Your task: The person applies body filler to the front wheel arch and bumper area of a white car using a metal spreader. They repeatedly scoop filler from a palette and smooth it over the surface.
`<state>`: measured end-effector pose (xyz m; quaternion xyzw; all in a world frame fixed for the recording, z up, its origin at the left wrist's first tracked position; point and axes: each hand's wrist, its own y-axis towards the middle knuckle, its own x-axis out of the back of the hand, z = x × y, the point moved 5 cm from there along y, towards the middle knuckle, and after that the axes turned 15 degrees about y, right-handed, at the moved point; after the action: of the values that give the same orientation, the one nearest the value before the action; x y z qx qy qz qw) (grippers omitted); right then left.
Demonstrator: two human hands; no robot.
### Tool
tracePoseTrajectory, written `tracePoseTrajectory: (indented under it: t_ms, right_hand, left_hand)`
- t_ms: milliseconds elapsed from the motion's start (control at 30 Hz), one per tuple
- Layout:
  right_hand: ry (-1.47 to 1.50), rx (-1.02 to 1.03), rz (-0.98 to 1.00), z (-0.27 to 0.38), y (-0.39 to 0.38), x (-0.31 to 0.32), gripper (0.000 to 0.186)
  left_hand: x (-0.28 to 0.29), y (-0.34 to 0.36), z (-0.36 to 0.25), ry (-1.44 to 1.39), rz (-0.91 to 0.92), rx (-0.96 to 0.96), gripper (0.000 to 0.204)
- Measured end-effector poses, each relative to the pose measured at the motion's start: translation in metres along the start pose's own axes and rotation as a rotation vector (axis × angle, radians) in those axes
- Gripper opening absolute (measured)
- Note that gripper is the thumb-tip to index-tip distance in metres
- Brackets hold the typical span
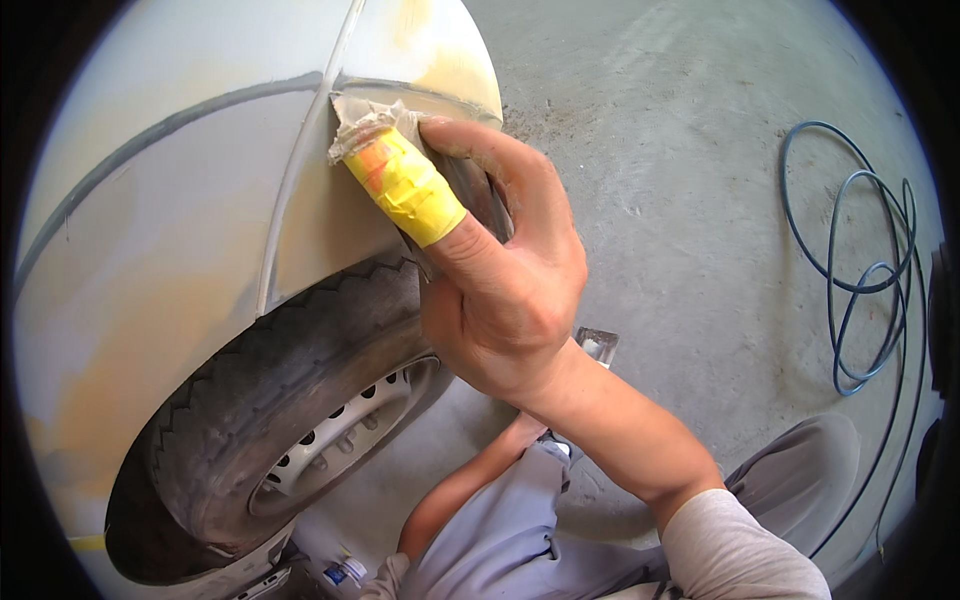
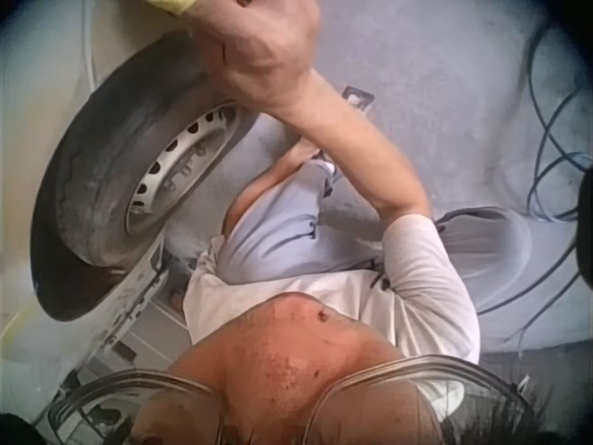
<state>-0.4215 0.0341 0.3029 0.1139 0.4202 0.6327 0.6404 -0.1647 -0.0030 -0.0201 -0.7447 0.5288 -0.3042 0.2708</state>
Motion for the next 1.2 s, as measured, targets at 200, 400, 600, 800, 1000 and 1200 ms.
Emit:
tracePoseTrajectory:
  t_ms: [200, 400, 600, 800, 1000, 1200]
  right_hand:
    - [-0.055, 0.045, -0.05, 0.018, -0.023, -0.015, 0.045]
    - [-0.059, -0.023, -0.017, 0.038, -0.049, -0.029, 0.04]
    - [0.106, -0.11, 0.062, 0.039, -0.051, -0.008, 0.038]
    - [0.018, -0.018, 0.049, 0.004, -0.015, 0.02, 0.049]
    - [0.038, 0.038, -0.016, -0.011, 0.003, 0.01, 0.054]
    - [0.046, 0.008, -0.008, -0.008, 0.004, 0.006, 0.054]
  left_hand:
    - [0.001, -0.002, 0.004, -0.01, -0.001, -0.016, 0.033]
    - [-0.002, 0.0, -0.003, -0.014, 0.035, -0.071, 0.033]
    - [-0.004, -0.009, -0.014, 0.037, -0.033, 0.108, 0.034]
    - [-0.01, -0.003, -0.021, 0.006, -0.004, 0.052, 0.035]
    - [-0.01, 0.007, -0.008, -0.028, 0.025, 0.012, 0.035]
    - [-0.006, 0.006, 0.0, -0.072, 0.033, -0.001, 0.035]
